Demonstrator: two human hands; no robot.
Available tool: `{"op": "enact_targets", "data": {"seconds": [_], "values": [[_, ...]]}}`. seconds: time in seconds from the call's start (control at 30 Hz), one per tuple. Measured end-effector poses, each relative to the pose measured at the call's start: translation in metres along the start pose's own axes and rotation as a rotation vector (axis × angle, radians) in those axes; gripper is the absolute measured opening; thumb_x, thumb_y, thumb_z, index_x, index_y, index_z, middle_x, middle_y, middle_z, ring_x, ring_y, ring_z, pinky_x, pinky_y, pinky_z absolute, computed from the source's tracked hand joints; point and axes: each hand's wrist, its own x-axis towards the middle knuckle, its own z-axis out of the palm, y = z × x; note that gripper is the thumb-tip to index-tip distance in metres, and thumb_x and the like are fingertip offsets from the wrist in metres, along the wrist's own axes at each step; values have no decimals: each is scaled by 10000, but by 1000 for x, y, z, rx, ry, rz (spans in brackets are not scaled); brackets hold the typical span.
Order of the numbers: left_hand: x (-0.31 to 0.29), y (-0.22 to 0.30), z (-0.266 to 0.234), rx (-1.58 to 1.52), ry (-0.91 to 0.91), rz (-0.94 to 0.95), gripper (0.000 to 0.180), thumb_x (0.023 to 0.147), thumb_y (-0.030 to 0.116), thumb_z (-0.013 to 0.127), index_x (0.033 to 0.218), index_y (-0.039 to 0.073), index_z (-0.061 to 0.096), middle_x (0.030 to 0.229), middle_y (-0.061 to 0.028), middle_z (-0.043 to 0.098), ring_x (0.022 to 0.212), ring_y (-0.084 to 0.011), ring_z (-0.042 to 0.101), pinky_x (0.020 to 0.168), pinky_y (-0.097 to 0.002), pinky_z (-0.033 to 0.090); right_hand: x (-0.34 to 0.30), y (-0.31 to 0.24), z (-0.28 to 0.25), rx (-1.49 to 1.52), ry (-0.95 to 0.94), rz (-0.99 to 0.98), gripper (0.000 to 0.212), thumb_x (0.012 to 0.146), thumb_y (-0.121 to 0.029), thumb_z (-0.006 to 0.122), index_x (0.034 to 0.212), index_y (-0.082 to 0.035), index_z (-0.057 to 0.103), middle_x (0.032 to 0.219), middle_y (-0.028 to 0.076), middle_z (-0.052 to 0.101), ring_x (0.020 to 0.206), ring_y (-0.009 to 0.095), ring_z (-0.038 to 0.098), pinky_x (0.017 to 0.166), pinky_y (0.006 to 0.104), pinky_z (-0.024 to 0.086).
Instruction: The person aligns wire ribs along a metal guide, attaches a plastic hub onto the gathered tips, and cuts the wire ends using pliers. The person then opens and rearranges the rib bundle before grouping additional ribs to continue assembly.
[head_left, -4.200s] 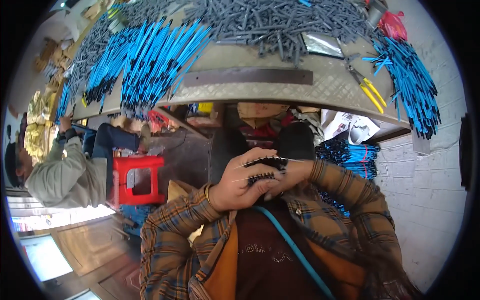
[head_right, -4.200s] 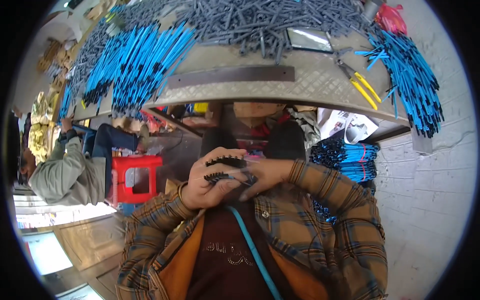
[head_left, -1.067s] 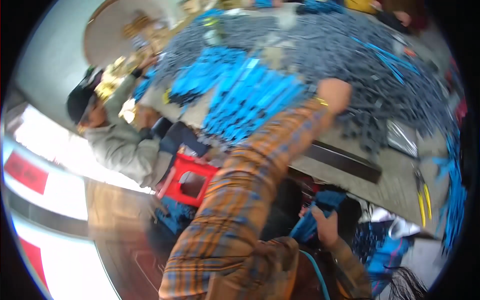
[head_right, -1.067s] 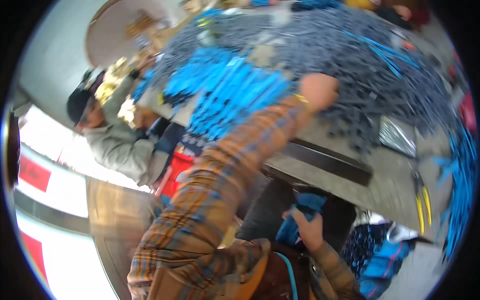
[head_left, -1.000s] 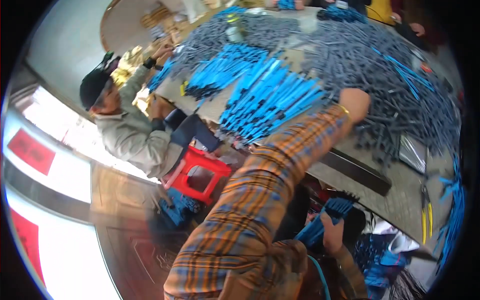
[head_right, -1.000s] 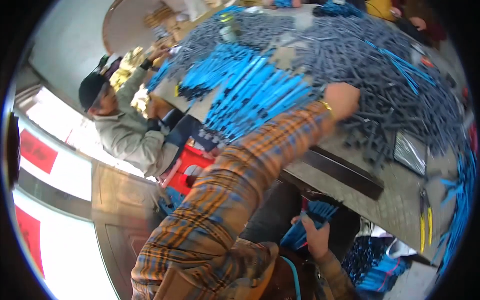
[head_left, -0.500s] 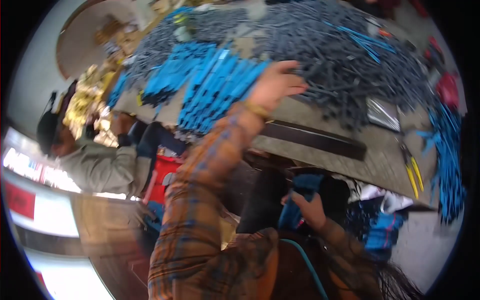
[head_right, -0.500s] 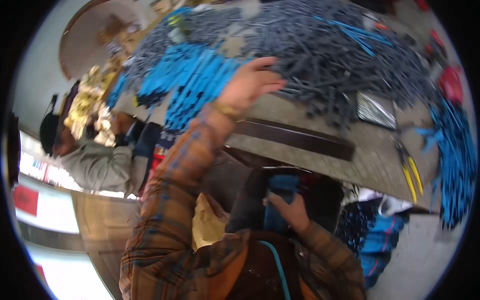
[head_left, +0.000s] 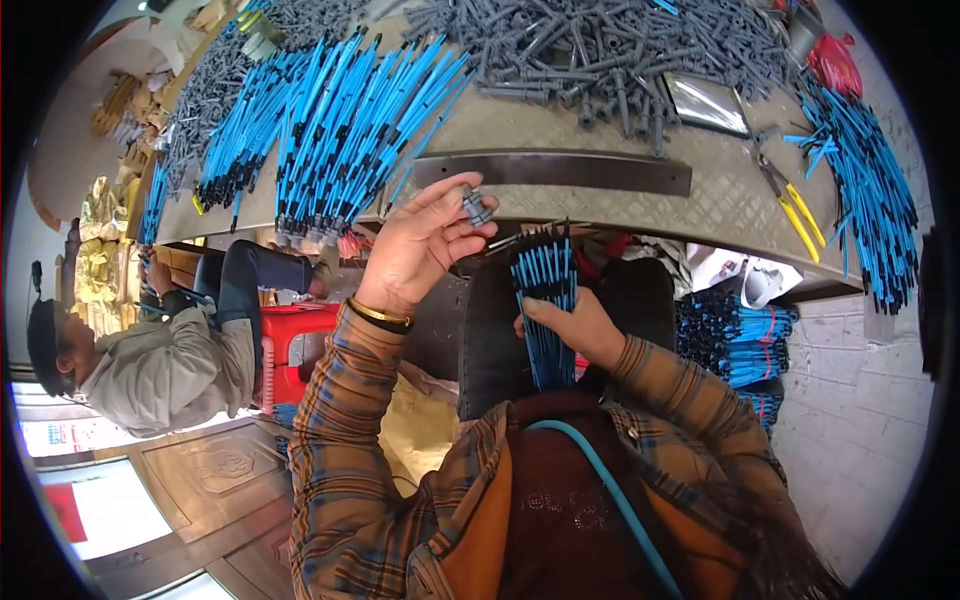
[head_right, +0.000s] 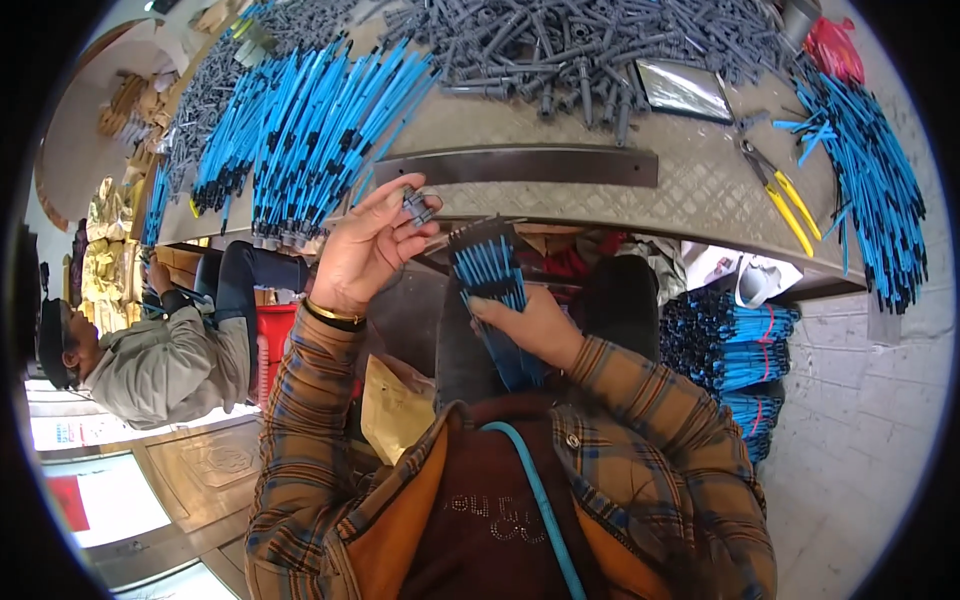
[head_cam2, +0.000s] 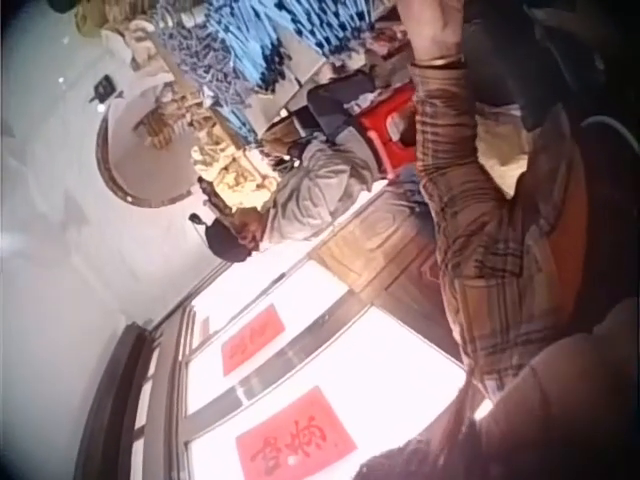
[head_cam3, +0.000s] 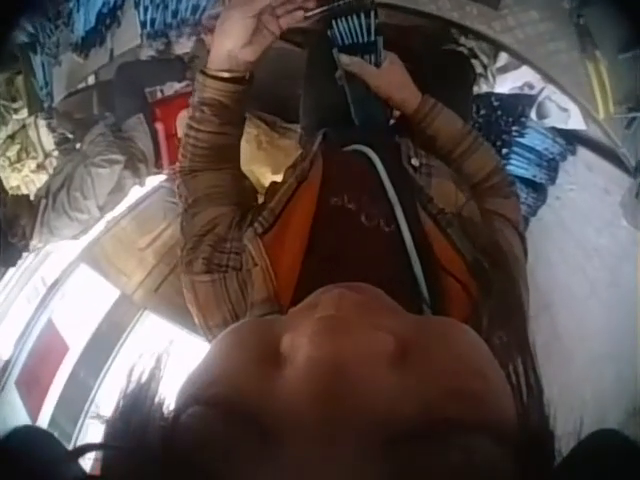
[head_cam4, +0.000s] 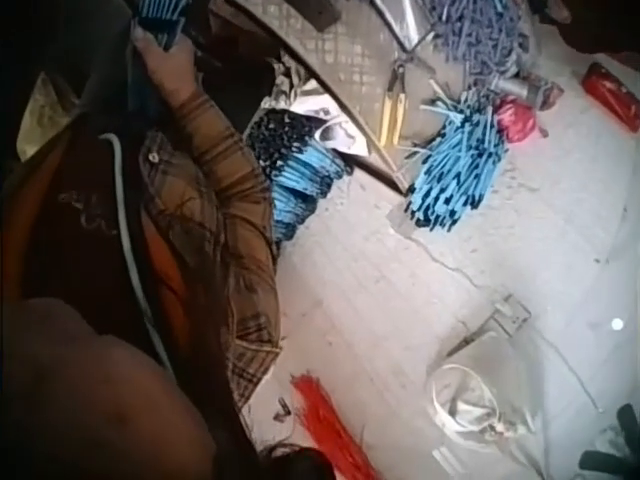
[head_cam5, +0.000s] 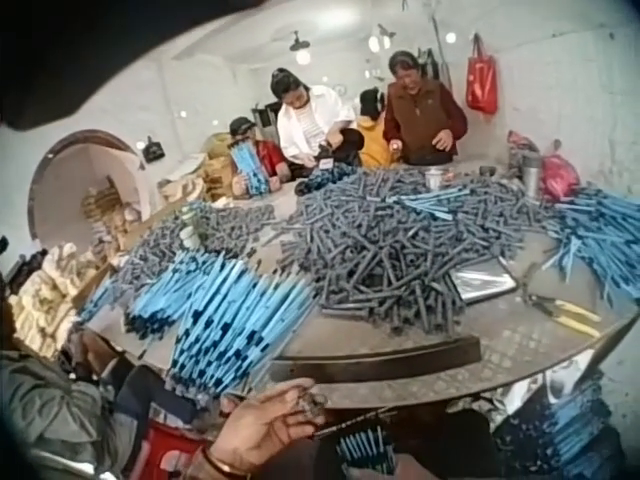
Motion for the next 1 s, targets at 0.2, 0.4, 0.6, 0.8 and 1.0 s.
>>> {"op": "enact_targets", "data": {"seconds": [0.2,0.4,0.6,0.8,1.0], "values": [[-7,-16,-12,22,-60,33,310,881,137,542,1157,4,500,1050,-148,594,838,-206,631,710,-271,538,2,0,4,25,28,31,328,848,-321,600,905,2,601,788,80,643,719,134,615,665,267,499],[-10,-14,-8,47,-147,-21,309,898,155,514,1171,15,480,1086,-159,579,874,-202,607,716,-276,515,1,3,1,40,15,24,339,840,-343,610,882,-7,612,781,76,644,719,133,616,663,268,499],[-6,-18,-3,90,-122,-10,340,904,161,509,1209,18,464,1080,-152,582,812,-181,593,662,-243,482,0,1,0,56,2,42,342,834,-347,616,887,-9,611,777,76,643,722,134,616,663,268,500],[-2,-14,0,128,-112,-22,357,904,170,509,1227,25,460,1042,-127,595,800,-176,592,650,-237,478,2,2,-4,69,-11,33,352,828,-351,623,908,-9,601,783,77,642,728,138,617,662,270,501],[-1,-10,5,195,-84,-37,339,902,167,514,1210,30,481,970,-90,612,760,-157,593,608,-222,469,3,1,-5,78,-19,47,361,828,-352,624,931,-9,587,792,75,638,734,136,615,667,268,499]]}}
